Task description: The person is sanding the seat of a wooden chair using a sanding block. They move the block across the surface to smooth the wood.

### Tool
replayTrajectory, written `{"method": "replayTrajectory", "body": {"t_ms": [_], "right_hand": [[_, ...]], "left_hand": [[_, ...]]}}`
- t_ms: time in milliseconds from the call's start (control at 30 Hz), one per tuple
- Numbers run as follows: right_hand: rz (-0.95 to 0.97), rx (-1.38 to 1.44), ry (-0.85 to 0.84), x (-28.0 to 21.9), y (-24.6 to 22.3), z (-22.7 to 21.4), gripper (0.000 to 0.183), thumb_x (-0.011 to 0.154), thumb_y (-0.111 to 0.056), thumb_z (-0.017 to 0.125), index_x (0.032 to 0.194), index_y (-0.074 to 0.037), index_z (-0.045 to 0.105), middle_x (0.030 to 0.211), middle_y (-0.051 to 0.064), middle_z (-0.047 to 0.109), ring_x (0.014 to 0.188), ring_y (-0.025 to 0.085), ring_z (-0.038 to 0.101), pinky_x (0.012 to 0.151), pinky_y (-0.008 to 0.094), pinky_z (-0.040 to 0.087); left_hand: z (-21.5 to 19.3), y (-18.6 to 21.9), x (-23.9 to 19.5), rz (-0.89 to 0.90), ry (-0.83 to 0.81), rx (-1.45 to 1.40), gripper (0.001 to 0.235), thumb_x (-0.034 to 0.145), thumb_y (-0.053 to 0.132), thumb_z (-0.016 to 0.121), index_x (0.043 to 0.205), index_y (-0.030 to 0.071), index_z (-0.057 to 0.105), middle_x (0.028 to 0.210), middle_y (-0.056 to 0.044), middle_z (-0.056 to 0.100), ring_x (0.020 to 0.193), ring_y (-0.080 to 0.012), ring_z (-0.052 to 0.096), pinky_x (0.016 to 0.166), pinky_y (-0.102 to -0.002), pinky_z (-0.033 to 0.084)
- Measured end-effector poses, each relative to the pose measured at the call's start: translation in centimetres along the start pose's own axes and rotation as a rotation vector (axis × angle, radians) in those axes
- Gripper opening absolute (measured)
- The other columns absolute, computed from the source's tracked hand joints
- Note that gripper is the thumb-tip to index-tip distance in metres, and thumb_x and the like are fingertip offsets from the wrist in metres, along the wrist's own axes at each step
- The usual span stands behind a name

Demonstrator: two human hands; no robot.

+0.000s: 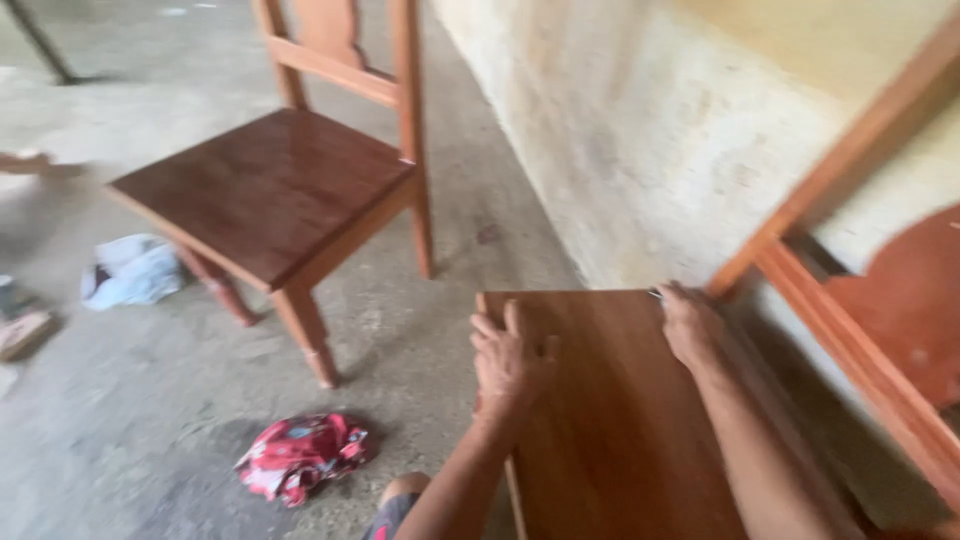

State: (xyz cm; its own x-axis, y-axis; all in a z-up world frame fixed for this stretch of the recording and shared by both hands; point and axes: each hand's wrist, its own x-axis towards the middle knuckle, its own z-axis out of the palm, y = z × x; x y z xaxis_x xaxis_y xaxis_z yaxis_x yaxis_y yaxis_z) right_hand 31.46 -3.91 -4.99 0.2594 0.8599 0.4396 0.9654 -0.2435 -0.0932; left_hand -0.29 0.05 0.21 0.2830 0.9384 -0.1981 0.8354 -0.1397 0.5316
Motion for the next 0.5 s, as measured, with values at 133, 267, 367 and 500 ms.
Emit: {"method": "replayTrajectory", "body": {"t_ms": [133, 267, 367, 500], "right_hand": [[-0.259, 0.100, 0.156, -3.1, 0.5, -0.8, 0.025, 0.097, -0.007, 0.061, 0.121, -0.009, 0.070, 0.124, 0.010, 0.072, 0.121, 0.031, 0.065, 0.102, 0.043, 0.055], [-0.176, 0.122, 0.108, -2.1, 1.8, 0.9, 0.030, 0.098, -0.009, 0.061, 0.126, -0.007, 0.073, 0.124, 0.014, 0.074, 0.108, 0.034, 0.072, 0.091, 0.043, 0.059], [0.020, 0.002, -0.042, -0.4, 0.5, 1.6, 0.030, 0.106, -0.013, 0.060, 0.134, -0.009, 0.072, 0.122, 0.016, 0.075, 0.101, 0.033, 0.074, 0.083, 0.044, 0.063], [-0.179, -0.238, -0.144, -2.7, -2.4, -4.1, 0.029, 0.108, -0.022, 0.055, 0.130, -0.014, 0.072, 0.124, 0.009, 0.076, 0.101, 0.017, 0.075, 0.079, 0.027, 0.066]], "left_hand": [[0.4, -0.4, 0.5, -0.011, -0.013, -0.029, 0.083, 0.098, 0.048, 0.058, 0.159, 0.013, 0.013, 0.157, -0.042, 0.010, 0.131, -0.0470, 0.044, 0.094, -0.049, 0.059], [0.6, -0.6, 0.0, 0.024, 0.083, -0.072, 0.092, 0.092, 0.049, 0.068, 0.158, 0.010, 0.016, 0.155, -0.045, 0.010, 0.133, -0.0504, 0.041, 0.102, -0.050, 0.051], [0.8, -1.0, -0.2, 0.065, 0.140, -0.157, 0.090, 0.090, 0.046, 0.071, 0.156, 0.009, 0.024, 0.156, -0.045, 0.013, 0.134, -0.0507, 0.041, 0.106, -0.051, 0.048], [-0.4, -0.6, -0.6, 0.034, 0.023, -0.196, 0.087, 0.090, 0.043, 0.069, 0.157, 0.011, 0.023, 0.157, -0.042, 0.014, 0.134, -0.0487, 0.041, 0.103, -0.051, 0.051]]}}
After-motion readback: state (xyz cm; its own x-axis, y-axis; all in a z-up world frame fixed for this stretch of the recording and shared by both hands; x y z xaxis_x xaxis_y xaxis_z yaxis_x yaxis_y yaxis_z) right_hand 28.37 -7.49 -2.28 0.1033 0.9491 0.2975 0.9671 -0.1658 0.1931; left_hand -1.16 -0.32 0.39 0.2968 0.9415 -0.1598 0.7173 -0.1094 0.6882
